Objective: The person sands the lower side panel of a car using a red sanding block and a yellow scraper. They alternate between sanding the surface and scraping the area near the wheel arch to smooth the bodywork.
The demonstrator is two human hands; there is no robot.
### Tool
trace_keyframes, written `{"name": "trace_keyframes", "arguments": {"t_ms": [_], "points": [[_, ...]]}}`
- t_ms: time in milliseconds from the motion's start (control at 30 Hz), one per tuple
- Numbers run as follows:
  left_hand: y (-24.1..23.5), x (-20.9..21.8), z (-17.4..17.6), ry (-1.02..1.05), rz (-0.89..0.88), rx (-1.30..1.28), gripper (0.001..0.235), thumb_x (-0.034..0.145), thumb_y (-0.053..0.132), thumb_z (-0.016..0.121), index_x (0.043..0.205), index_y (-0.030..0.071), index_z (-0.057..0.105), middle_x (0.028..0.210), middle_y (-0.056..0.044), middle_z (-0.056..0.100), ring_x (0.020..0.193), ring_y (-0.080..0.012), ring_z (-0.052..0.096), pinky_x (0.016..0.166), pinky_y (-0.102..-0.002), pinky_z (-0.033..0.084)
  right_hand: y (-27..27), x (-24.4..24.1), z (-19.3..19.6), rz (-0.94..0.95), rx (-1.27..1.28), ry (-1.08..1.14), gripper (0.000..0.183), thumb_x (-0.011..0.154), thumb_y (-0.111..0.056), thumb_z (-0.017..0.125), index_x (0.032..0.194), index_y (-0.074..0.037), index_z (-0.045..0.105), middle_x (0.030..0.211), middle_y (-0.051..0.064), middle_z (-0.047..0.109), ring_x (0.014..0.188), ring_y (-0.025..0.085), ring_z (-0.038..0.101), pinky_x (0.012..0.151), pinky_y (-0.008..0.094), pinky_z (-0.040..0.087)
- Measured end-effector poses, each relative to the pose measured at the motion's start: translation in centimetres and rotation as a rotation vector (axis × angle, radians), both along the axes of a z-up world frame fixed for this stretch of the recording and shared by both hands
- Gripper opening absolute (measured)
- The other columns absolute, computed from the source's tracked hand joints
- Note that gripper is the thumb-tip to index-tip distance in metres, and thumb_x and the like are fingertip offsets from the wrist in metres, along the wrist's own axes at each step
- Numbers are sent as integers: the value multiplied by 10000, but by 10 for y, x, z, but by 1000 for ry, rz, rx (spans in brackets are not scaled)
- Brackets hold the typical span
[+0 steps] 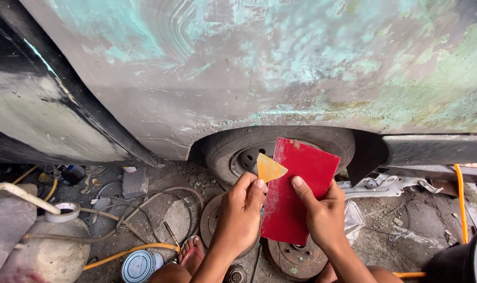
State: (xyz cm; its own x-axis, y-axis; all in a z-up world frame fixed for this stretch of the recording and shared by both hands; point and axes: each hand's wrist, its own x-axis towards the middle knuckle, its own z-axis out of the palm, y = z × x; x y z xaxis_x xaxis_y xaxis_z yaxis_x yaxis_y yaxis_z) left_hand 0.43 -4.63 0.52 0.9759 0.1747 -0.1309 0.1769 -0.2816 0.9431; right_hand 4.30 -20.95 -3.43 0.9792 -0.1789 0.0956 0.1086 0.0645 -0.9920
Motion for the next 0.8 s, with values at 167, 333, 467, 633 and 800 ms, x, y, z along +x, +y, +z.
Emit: {"name": "trace_keyframes", "arguments": {"t_ms": [167, 333, 467, 633, 800], "points": [[1, 0, 2, -25, 5, -57, 278, 1061, 309, 477, 884, 141, 610, 660, 11, 596, 583, -113, 528, 549, -309, 411, -1, 1, 2, 28, -1, 27, 277, 868, -141, 756, 1102, -5, 696, 953, 80, 746, 798, 142, 638, 690, 323, 570], [6, 4, -7, -125, 62, -75, 304, 1063, 321, 458, 872, 135, 603, 663, 17, 573, 594, -112, 524, 567, -305, 428, 2, -4, 8, 136, -8, 71, 269, 842, -135, 768, 1055, 22, 723, 943, 114, 788, 779, 189, 693, 677, 362, 607], [13, 6, -4, -181, 122, -28, 288, 1056, 322, 442, 903, 140, 606, 695, 3, 626, 632, -127, 586, 595, -305, 468, -1, -4, 6, 247, -42, 181, 267, 838, -131, 781, 1044, 32, 735, 792, 130, 732, 620, 210, 655, 513, 366, 571], [20, 7, 1, -276, 129, 102, 299, 1063, 320, 403, 915, 132, 582, 644, 2, 548, 566, -169, 520, 567, -366, 404, 2, -3, 16, 228, -158, 226, 287, 833, -160, 771, 1057, 19, 759, 818, 156, 763, 610, 248, 672, 500, 405, 581], [29, 10, 1, -461, 85, 208, 344, 1065, 288, 361, 969, 93, 628, 968, -64, 780, 882, -248, 751, 733, -362, 540, -7, 4, 23, 136, -166, 194, 273, 850, -176, 765, 1031, 23, 716, 889, 144, 760, 718, 244, 685, 602, 399, 587]]}}
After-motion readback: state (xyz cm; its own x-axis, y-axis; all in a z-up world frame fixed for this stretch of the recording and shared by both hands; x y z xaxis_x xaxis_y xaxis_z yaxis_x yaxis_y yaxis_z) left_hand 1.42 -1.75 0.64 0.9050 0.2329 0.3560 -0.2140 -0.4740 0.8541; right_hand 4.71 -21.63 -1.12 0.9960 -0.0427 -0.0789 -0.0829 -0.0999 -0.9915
